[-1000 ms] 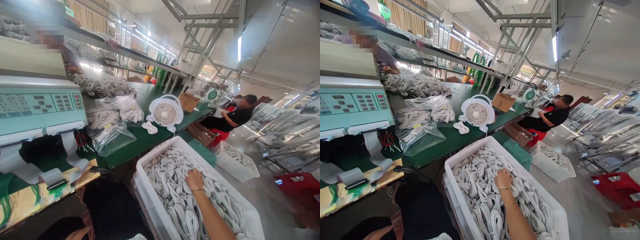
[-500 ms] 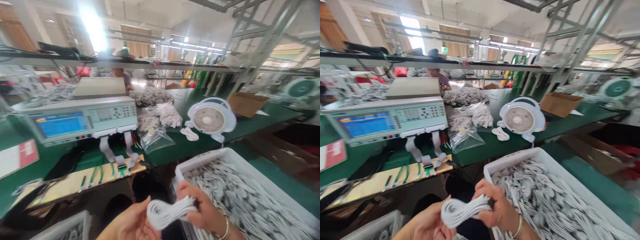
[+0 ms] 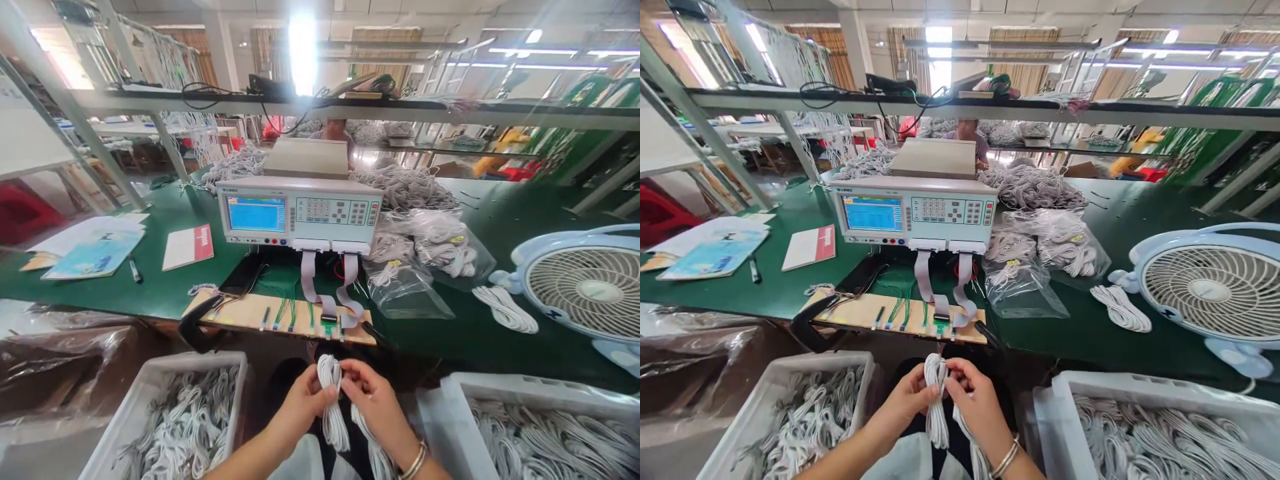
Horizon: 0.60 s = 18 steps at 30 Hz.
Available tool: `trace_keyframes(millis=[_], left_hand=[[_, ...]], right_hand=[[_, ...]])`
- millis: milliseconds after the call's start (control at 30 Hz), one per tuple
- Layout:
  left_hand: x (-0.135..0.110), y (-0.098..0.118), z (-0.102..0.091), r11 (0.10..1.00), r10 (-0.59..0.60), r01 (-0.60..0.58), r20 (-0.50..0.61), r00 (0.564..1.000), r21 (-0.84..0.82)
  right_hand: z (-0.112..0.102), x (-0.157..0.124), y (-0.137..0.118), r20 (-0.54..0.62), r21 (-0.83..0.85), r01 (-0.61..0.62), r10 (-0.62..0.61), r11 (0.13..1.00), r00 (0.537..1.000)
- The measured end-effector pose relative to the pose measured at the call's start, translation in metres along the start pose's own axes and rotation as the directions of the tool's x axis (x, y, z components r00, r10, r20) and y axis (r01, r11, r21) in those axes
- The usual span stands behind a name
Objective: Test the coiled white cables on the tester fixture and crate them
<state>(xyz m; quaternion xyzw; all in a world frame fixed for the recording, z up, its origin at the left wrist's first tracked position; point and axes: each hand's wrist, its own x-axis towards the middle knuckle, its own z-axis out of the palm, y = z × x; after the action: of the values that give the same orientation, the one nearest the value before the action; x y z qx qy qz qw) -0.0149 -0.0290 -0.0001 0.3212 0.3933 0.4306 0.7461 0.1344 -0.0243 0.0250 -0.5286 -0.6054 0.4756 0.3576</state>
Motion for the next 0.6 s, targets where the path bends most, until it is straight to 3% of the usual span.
trace_keyframes(millis=[133, 233, 333, 400, 500, 567, 600], left_hand=[[0.003, -0.001, 0.002, 1.0, 0.006, -0.006, -0.001, 1.0, 0.017], [0.006, -0.004, 0.004, 0.999, 0.053, -0.053, -0.007, 0.999, -0.002], [0.009, -0.01, 0.006, 0.996, -0.001, -0.002, -0.034, 0.999, -0.087], [0.01, -0.012, 0.007, 0.99, -0.075, 0.07, -0.034, 0.997, -0.121], [0.012, -0.013, 0.007, 0.984, -0.154, 0.154, 0.009, 0.988, -0.088], [0.015, -0.015, 0.004, 0.997, -0.078, 0.077, -0.049, 0.996, -0.009], [0.018, -0.017, 0.002, 0.998, 0.016, -0.009, -0.115, 0.993, 0.064]], right_hand=[[0.009, 0.001, -0.011, -0.006, -0.325, 0.151, -0.162, 0.933, 0.987], [0.011, -0.001, -0.004, -0.017, -0.447, 0.185, -0.215, 0.875, 0.976], [0.011, -0.003, 0.007, -0.067, -0.538, 0.206, -0.285, 0.817, 0.956], [0.011, -0.004, 0.012, -0.086, -0.538, 0.239, -0.334, 0.808, 0.939], [0.009, -0.002, 0.016, -0.117, -0.414, 0.218, -0.289, 0.884, 0.95], [0.008, 0.003, 0.018, -0.137, -0.267, 0.146, -0.187, 0.953, 0.973], [0.007, 0.006, 0.02, -0.138, -0.175, 0.102, -0.127, 0.979, 0.982]])
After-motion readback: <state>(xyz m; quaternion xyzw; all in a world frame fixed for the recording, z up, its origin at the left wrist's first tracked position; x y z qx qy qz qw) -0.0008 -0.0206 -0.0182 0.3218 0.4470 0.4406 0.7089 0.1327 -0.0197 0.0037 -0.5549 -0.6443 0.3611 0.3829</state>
